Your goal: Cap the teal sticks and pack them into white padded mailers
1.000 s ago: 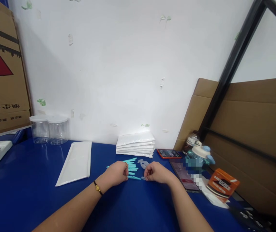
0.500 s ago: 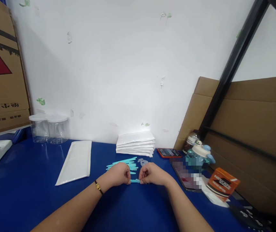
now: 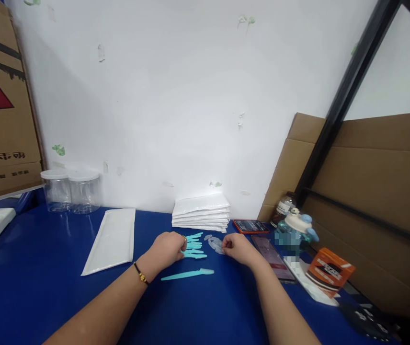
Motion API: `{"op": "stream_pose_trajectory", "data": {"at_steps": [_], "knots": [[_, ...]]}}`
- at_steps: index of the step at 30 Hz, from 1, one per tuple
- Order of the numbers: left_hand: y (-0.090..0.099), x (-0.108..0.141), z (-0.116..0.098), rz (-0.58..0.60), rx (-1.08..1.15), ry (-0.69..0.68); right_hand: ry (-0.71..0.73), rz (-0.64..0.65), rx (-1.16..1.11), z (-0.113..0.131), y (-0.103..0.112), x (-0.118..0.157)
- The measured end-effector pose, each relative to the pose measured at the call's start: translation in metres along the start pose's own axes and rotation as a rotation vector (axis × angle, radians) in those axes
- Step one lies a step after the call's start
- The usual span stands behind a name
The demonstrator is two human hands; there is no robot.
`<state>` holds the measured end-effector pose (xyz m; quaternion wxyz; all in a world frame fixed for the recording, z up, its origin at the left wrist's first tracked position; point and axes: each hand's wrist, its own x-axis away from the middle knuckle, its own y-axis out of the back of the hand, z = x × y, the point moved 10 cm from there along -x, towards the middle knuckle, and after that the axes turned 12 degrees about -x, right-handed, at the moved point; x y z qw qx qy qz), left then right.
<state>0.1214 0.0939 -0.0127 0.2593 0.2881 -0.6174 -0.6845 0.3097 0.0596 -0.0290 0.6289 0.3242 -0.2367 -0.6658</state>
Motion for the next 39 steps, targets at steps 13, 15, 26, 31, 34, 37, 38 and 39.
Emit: {"op": "stream_pose_trajectory", "data": {"at_steps": [13, 15, 26, 31, 34, 37, 38, 39], "knots": [[-0.006, -0.001, 0.003, -0.024, 0.060, 0.004, -0.059, 0.103, -0.038, -0.001, -0.020, 0.003], [-0.003, 0.000, 0.001, -0.032, 0.073, -0.017, -0.055, 0.113, -0.055, 0.003, -0.020, 0.004], [0.002, 0.007, -0.014, -0.016, 0.066, -0.102, -0.003, 0.219, -0.140, 0.021, -0.037, 0.007], [0.005, 0.006, -0.015, -0.047, 0.020, -0.107, 0.030, 0.214, -0.165, 0.023, -0.041, 0.005], [0.004, 0.005, -0.019, -0.054, 0.024, -0.120, 0.043, 0.213, -0.203, 0.026, -0.047, 0.004], [0.003, 0.003, -0.026, -0.059, 0.038, -0.143, 0.057, 0.211, -0.235, 0.029, -0.051, 0.003], [0.002, 0.002, -0.026, -0.059, 0.045, -0.142, 0.046, 0.217, -0.244, 0.028, -0.051, 0.003], [0.002, 0.002, -0.025, -0.056, 0.051, -0.132, 0.023, 0.228, -0.251, 0.026, -0.051, 0.003]]}}
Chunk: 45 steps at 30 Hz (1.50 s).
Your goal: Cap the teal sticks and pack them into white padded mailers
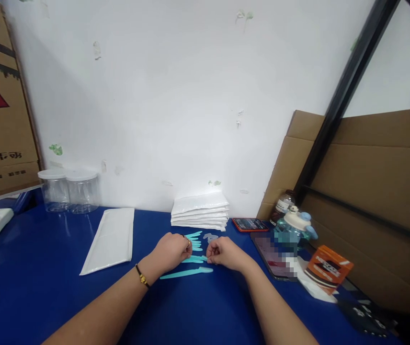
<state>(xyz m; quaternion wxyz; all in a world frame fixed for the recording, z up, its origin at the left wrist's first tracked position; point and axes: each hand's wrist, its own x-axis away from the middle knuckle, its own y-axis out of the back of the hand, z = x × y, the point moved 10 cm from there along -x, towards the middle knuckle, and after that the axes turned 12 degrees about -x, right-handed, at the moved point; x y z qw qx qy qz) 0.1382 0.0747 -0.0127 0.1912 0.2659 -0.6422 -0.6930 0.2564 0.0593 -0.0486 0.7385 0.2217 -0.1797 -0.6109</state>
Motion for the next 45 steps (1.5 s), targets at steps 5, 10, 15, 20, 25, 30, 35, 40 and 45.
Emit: {"op": "stream_pose_trajectory", "data": {"at_steps": [5, 10, 15, 20, 25, 30, 35, 40, 45], "knots": [[-0.007, 0.005, 0.022, 0.117, 0.035, 0.122, -0.165, 0.041, -0.018, -0.021, 0.018, 0.011], [-0.011, 0.015, 0.055, 0.223, 0.026, 0.247, -0.264, 0.167, -0.089, -0.035, 0.016, 0.021], [-0.012, 0.023, 0.067, 0.294, 0.060, 0.260, -0.151, -0.024, -0.012, -0.027, 0.042, 0.016], [-0.016, 0.030, 0.068, 0.396, 0.078, 0.247, -0.147, -0.361, 0.294, -0.030, 0.085, 0.018], [-0.005, 0.031, 0.068, 0.342, 0.200, 0.190, -0.243, -0.314, 0.273, -0.043, 0.074, 0.015], [0.010, 0.016, 0.041, 0.162, 0.266, 0.075, -0.292, -0.174, 0.168, -0.048, 0.057, 0.015], [0.013, 0.008, 0.018, 0.041, 0.183, 0.024, -0.189, -0.087, 0.022, -0.039, 0.045, 0.014], [0.017, 0.009, 0.020, 0.006, 0.173, 0.048, -0.056, -0.101, -0.171, -0.021, 0.039, 0.010], [0.018, 0.008, 0.023, 0.000, 0.209, 0.048, 0.020, -0.103, -0.394, -0.004, 0.033, 0.007]]}}
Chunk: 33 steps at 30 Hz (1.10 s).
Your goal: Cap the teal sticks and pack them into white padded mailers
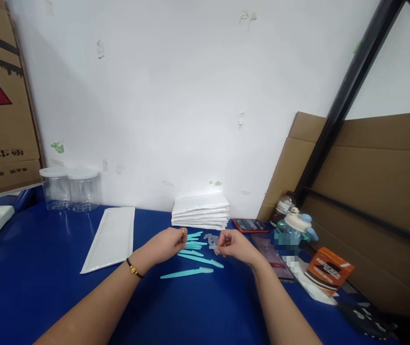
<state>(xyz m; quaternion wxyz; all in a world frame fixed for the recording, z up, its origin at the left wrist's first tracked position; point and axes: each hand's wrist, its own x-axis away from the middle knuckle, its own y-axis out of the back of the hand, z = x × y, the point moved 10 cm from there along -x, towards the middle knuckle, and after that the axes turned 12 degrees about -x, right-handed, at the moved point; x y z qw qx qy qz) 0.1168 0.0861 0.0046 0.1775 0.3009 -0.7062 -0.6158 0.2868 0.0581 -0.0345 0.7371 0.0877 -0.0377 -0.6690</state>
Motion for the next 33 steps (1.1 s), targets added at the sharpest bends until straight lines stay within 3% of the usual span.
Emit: {"op": "stream_pose_trajectory", "data": {"at_steps": [10, 14, 20, 28, 33], "knots": [[-0.009, -0.003, 0.011, 0.009, 0.139, 0.013, 0.035, -0.080, -0.049, 0.015, 0.004, 0.000], [-0.011, -0.005, 0.012, -0.006, 0.178, -0.003, 0.031, -0.065, -0.156, 0.014, 0.000, -0.001], [-0.011, -0.005, 0.012, -0.010, 0.238, 0.000, 0.045, -0.162, -0.337, 0.011, 0.001, -0.004], [-0.010, -0.005, 0.004, 0.007, 0.360, -0.017, 0.043, -0.101, -0.329, 0.011, -0.015, -0.005], [-0.018, -0.005, -0.004, 0.060, 0.309, -0.029, -0.014, 0.047, -0.143, 0.005, -0.031, -0.003]]}}
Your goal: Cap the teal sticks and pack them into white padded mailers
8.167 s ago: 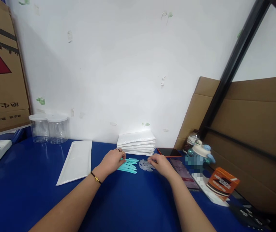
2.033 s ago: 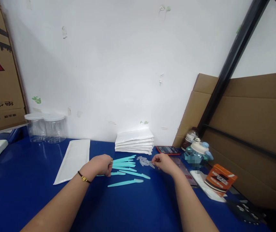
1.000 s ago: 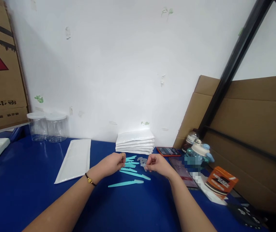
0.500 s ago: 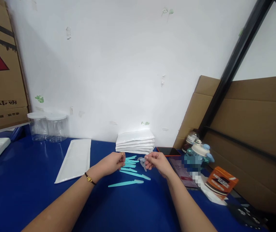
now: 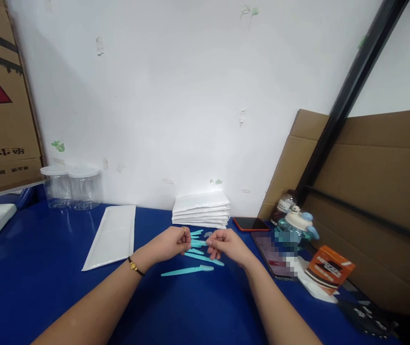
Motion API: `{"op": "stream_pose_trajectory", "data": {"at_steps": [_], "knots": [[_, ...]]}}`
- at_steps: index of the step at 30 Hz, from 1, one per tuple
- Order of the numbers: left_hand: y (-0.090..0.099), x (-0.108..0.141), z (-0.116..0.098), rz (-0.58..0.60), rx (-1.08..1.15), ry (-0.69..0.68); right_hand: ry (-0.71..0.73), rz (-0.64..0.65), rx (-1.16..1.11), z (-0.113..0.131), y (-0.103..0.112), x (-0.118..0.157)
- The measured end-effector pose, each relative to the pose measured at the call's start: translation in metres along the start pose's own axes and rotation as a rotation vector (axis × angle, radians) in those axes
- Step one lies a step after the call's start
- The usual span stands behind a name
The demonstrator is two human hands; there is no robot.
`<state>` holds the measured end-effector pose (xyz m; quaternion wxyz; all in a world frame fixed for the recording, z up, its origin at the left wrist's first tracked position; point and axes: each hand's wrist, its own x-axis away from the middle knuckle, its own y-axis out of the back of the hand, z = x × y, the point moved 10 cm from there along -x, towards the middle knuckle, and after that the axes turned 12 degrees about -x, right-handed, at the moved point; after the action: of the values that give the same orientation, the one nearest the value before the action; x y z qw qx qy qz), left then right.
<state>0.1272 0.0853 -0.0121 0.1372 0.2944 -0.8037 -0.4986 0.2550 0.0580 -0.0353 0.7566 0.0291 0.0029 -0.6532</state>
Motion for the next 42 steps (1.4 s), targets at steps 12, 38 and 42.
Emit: {"op": "stream_pose_trajectory", "data": {"at_steps": [12, 38, 42], "knots": [[-0.033, 0.004, -0.020, 0.124, -0.275, -0.082, -0.050, 0.211, 0.562, -0.012, -0.014, 0.012], [0.010, -0.007, 0.007, -0.186, -0.258, 0.004, 0.160, -0.230, 0.309, 0.010, 0.039, -0.005], [0.006, -0.005, -0.001, -0.098, -0.154, -0.046, 0.259, -0.243, 0.302, 0.026, 0.035, -0.002]]}}
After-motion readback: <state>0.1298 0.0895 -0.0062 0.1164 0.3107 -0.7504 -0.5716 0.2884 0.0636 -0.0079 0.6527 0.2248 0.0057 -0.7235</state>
